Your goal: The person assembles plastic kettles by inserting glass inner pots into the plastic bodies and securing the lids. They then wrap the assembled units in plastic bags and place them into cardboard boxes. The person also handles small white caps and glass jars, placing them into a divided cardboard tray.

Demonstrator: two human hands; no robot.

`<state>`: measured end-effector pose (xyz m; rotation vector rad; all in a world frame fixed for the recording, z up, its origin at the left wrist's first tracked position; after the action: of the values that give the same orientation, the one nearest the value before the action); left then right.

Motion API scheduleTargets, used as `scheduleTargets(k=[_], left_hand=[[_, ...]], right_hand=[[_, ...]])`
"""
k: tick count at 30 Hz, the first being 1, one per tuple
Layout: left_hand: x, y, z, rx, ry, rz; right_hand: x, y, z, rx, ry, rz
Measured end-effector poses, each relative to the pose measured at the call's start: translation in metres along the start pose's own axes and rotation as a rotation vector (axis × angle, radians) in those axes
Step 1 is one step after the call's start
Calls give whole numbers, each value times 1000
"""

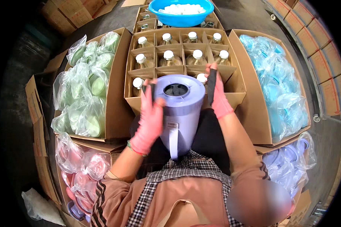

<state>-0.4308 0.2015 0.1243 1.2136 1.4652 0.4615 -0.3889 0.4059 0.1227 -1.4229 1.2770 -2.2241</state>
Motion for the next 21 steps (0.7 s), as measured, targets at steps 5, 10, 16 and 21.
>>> scheduleTargets(k=[5, 10, 16, 21], left_hand=[[-14, -51, -30, -220, -210, 576], [4, -1, 11, -26, 89, -5], [-4, -43, -27, -89, -319, 665], [37, -76, -18, -578, -751, 1438]], right_hand=[[9, 40, 59, -193, -282, 668], [-6, 18, 1, 245, -178, -163], [2, 6, 44, 133, -258, 507], [63, -39, 59, -581, -733, 1432]])
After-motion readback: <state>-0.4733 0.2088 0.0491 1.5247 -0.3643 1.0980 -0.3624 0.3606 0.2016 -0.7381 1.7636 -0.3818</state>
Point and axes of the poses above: each hand's wrist, its own z-axis away from the middle knuckle, its own x-axis out of the palm, y = z × x, the point moved 2 cm from there along -z, towards the middle knuckle, and after that the axes turned 14 degrees about -z, right-handed, at the moved point
